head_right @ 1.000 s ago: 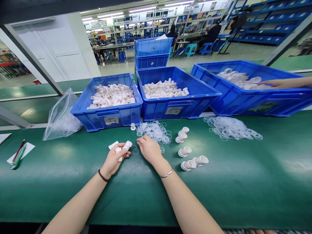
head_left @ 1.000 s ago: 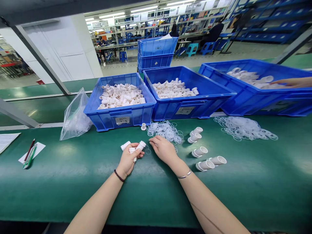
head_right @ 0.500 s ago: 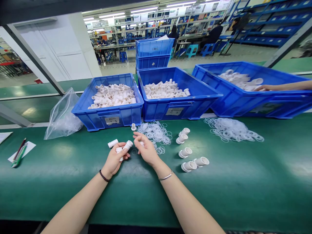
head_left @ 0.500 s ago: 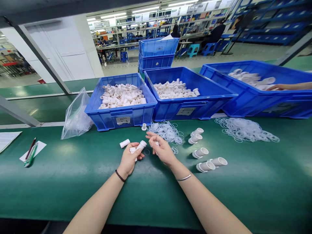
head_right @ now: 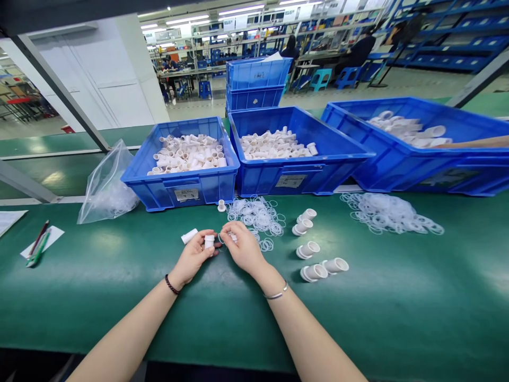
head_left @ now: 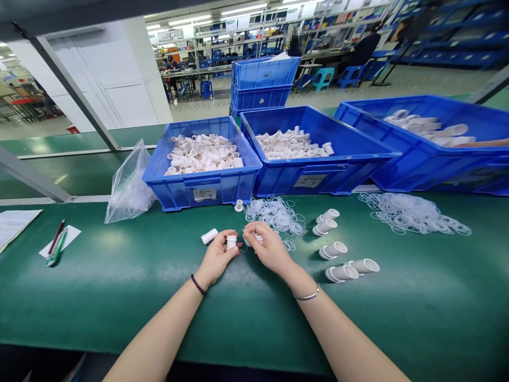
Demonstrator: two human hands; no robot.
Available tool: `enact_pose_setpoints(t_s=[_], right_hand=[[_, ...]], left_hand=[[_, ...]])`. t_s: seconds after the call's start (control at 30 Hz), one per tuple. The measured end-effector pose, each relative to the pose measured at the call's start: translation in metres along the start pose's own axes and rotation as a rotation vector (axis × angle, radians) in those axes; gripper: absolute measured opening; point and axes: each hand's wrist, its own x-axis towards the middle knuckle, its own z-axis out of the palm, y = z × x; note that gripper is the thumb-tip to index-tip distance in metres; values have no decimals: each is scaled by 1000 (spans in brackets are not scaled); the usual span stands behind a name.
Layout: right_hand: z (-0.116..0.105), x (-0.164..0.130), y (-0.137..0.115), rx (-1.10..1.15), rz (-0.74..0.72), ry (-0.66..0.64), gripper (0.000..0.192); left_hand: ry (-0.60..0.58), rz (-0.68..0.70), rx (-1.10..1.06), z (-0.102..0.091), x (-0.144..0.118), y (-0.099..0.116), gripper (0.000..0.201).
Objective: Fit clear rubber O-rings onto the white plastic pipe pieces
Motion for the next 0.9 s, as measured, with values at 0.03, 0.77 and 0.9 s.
enact_pose_setpoints(t_s=[0.03, 0.77, 0.9], right_hand=[[-1, -1, -3, -34, -36, -2, 18], [3, -7, -12, -379, -90, -167, 19], [2, -3, -11, -146, -42, -195, 18]], left_hand=[[-6, -8, -6, 0, 0, 1, 55], [-99, 259, 793, -5, -12, 11, 13], [-17, 292, 583, -3, -12, 7, 24]])
